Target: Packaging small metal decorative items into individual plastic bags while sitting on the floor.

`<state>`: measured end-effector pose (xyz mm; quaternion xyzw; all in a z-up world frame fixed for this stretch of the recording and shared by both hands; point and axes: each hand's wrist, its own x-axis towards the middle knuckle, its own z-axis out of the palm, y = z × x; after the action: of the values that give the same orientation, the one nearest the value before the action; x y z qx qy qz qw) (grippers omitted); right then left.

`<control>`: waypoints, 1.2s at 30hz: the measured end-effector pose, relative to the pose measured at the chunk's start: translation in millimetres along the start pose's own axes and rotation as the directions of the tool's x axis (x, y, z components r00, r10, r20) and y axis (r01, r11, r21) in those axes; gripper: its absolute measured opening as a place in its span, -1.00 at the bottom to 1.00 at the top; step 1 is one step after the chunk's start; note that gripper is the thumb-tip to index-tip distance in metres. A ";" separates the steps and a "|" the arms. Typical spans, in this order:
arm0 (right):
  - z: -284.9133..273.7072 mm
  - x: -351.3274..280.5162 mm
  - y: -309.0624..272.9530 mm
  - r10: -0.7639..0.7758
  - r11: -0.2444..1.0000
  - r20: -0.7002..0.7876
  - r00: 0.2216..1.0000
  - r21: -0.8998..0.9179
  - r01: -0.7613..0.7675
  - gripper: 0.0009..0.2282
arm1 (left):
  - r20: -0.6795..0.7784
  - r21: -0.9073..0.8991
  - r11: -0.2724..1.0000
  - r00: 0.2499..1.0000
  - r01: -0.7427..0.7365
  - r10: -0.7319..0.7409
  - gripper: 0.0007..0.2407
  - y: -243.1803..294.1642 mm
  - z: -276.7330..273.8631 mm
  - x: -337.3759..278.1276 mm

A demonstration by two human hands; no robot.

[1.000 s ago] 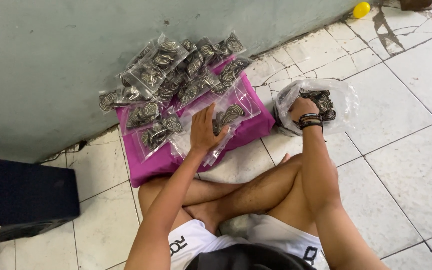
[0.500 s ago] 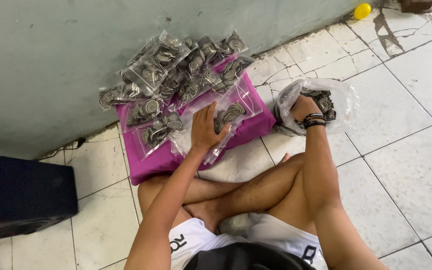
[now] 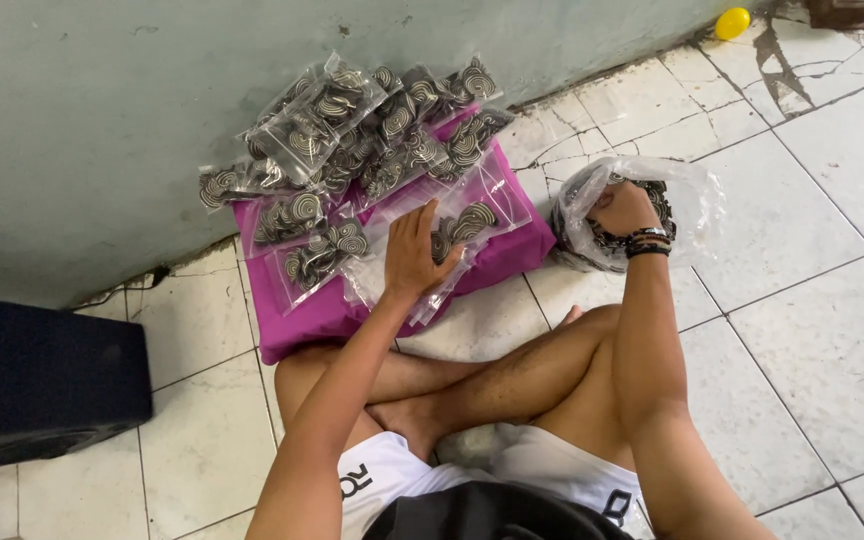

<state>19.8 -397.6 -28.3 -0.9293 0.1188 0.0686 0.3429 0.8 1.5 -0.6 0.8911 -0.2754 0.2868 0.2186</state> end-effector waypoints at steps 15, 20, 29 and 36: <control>7.1 1.8 5.9 0.018 0.997 0.228 0.974 0.073 -0.036 -0.71 | -0.023 0.038 0.999 1.000 -0.001 0.001 -0.29 -5.8 8.3 -2.5; -14.5 -12.5 -16.8 -0.220 0.963 0.320 0.921 -0.076 0.257 -0.67 | -0.019 0.039 0.999 1.000 0.008 -0.008 -0.29 -7.8 11.3 -4.5; -15.7 -28.1 -23.5 0.038 0.979 0.187 0.982 0.188 -0.074 -0.65 | -0.059 0.021 1.000 0.998 0.016 -0.015 -0.31 -6.1 10.1 -3.8; -10.9 -29.8 -26.9 0.039 0.998 0.052 0.998 -0.051 -0.037 -0.56 | -0.080 0.025 0.999 0.996 0.036 -0.034 -0.31 -11.5 17.5 -7.7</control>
<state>-1.2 -379.8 2.8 -0.9330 0.1255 0.1027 0.3214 9.5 3.4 -21.1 0.8865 -0.2470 0.3218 0.2226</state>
